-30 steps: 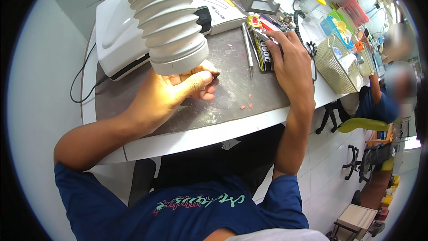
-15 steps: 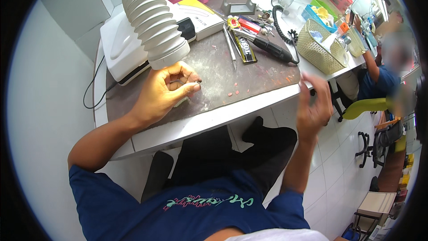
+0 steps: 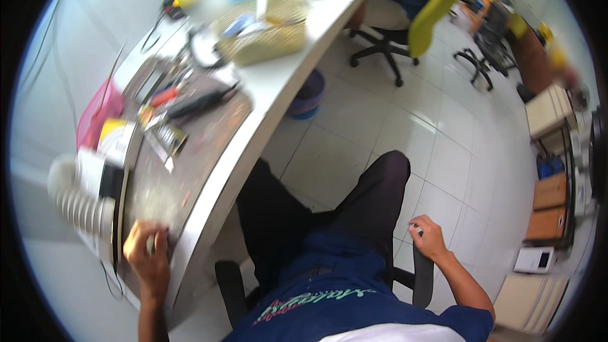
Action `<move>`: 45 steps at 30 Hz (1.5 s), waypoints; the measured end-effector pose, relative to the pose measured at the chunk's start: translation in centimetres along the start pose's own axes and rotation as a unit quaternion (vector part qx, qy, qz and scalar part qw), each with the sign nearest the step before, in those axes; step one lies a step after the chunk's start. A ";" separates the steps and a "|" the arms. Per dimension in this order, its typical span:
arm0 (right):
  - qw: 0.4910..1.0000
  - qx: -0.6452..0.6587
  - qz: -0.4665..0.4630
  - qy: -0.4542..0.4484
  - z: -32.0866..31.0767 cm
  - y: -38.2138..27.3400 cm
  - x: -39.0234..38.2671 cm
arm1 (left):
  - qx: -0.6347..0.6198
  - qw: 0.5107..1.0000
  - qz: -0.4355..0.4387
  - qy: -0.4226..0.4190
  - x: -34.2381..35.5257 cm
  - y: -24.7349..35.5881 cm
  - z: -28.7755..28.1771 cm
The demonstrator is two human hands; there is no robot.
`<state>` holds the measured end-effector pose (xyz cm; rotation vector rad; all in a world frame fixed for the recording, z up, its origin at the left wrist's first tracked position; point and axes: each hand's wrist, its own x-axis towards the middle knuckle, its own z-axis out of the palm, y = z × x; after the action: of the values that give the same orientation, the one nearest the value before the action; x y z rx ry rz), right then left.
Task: The person sits at a workbench and uses a rotary polishing tool to smooth and polish a small metal ring held in their left hand. They rotate the ring to treat different surfaces under a magnifying lamp. After finishing, they stand up and briefly inspect the ring.
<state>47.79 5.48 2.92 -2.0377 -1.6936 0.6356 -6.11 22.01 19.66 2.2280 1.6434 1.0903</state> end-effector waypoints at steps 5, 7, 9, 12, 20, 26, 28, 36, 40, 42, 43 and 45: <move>0.999 -0.004 0.036 0.020 0.3 2.6 -1.8 | 0.029 0.992 0.104 -0.071 1.1 3.2 4.4; 0.998 -0.009 0.052 0.038 0.4 3.5 -2.4 | -0.065 0.973 0.134 -0.178 1.9 2.5 7.5; 0.994 0.004 0.083 0.069 0.6 3.9 -2.7 | -0.150 0.925 0.132 -0.323 3.9 1.5 11.3; 0.984 0.017 0.158 0.087 0.0 4.7 -4.8 | -0.325 0.926 -0.046 -0.189 4.8 9.3 22.1; 0.938 0.048 0.319 0.127 0.2 5.9 -12.8 | -0.494 0.786 -0.020 -0.370 18.0 36.2 32.8; 0.852 0.088 0.515 -0.028 -0.7 4.8 -15.6 | -0.444 0.654 0.280 -0.545 19.6 59.3 34.4; 0.812 0.146 0.562 -0.057 -1.5 4.9 -16.4 | -0.444 0.597 0.301 -0.596 18.5 65.5 33.9; 0.811 0.026 0.571 0.123 2.8 19.8 -19.6 | -0.417 0.497 0.289 -0.704 15.0 82.3 32.9; 0.723 0.239 0.615 0.203 -12.8 27.0 -15.5 | -0.427 0.506 0.204 -0.721 13.1 86.1 35.5; 0.639 0.293 0.640 0.311 -15.5 31.8 -15.5 | -0.408 0.494 0.159 -0.751 12.5 88.6 36.7; 0.644 0.237 0.635 0.356 -16.9 34.0 -15.1 | -0.420 0.484 0.134 -0.756 12.2 89.6 37.5; 0.640 0.297 0.604 0.372 -21.9 37.1 -14.4 | -0.428 0.487 0.110 -0.753 11.9 91.1 39.5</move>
<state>87.87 -15.74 0.35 -2.1347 0.4904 0.4452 89.84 8.80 44.57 1.4603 -0.0721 -0.3071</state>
